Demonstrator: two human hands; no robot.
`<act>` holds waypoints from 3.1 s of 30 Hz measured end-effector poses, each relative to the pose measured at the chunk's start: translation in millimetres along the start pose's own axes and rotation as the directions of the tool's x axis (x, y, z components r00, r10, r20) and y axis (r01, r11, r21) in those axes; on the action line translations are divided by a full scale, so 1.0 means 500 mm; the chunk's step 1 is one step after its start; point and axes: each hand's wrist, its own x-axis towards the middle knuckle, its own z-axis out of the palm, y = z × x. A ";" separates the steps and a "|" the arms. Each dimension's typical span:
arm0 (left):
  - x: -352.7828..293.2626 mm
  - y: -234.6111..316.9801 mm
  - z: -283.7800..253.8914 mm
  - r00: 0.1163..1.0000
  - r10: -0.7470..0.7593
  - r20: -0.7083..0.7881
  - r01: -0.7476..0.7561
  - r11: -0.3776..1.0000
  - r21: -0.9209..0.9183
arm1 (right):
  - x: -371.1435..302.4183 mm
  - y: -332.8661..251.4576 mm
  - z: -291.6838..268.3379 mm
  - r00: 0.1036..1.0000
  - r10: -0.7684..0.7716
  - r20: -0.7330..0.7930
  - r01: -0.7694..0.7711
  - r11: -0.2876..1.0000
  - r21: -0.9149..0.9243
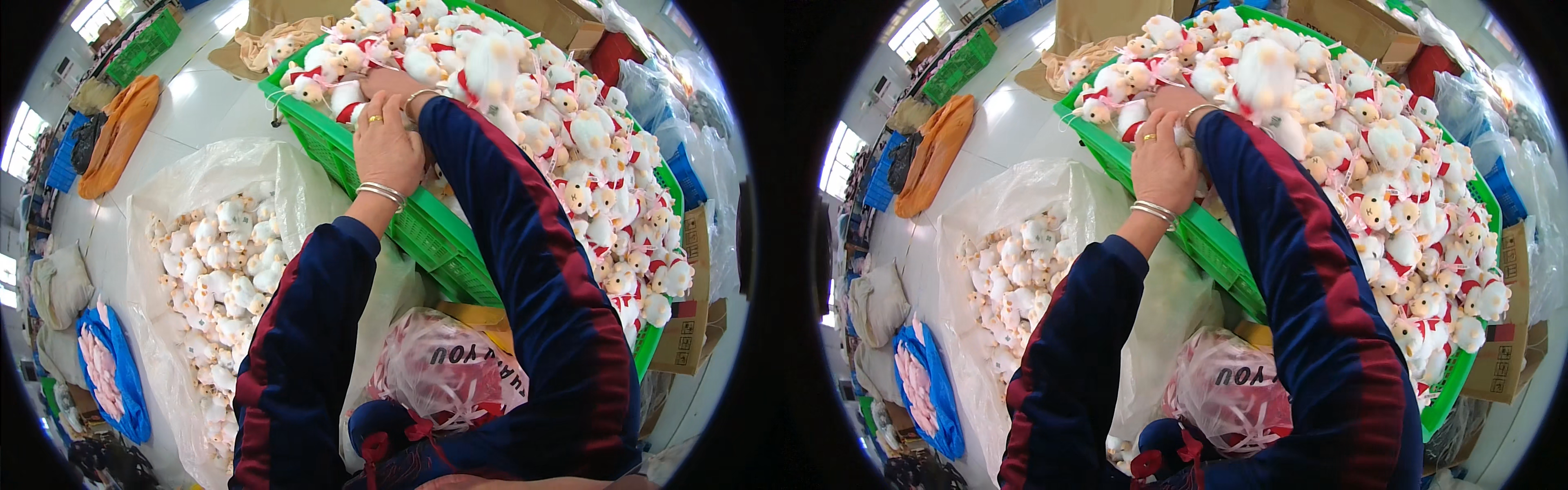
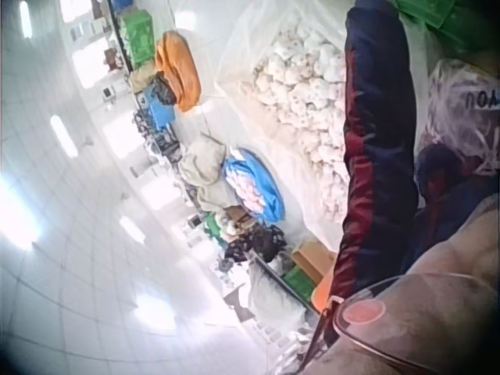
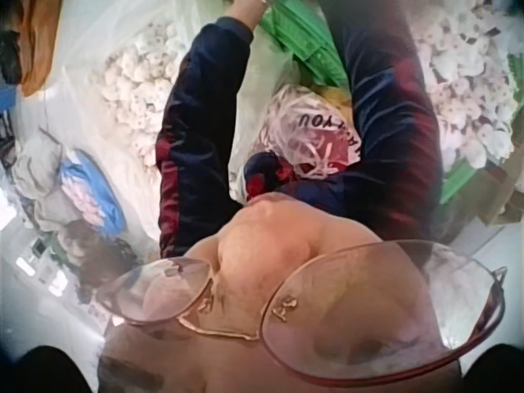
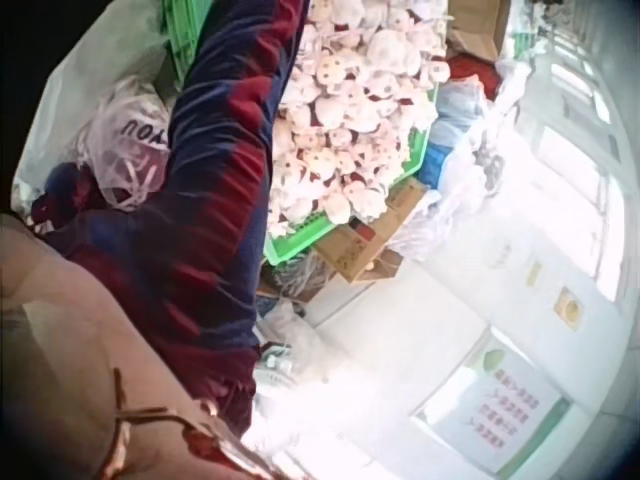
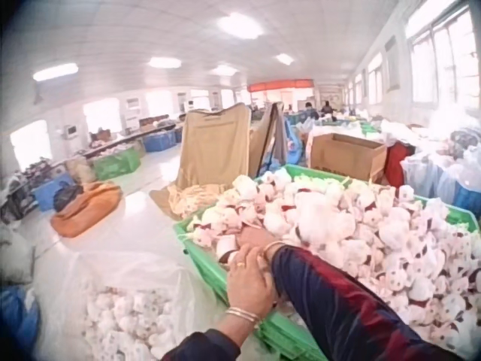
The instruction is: The person sits on the floor and ties red ribbons around the necks of small white plush toys. They pick up each toy, wrap and knot the ribbon, then place the finished toy into a green crate.
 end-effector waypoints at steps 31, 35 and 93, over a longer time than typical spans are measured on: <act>0.011 0.004 0.010 0.983 -0.004 0.182 0.003 1.000 0.006 | -0.260 0.028 -0.002 0.793 0.596 -0.129 -0.460 0.724 0.513; 0.006 -0.019 0.003 0.987 -0.053 0.153 0.055 0.998 -0.009 | -0.323 -0.018 -0.067 0.848 0.524 0.079 -0.512 0.772 0.376; 0.020 -0.021 0.016 0.979 0.048 0.196 -0.078 0.987 0.144 | -0.668 0.194 -0.071 0.890 0.454 -0.041 -0.455 0.889 -0.055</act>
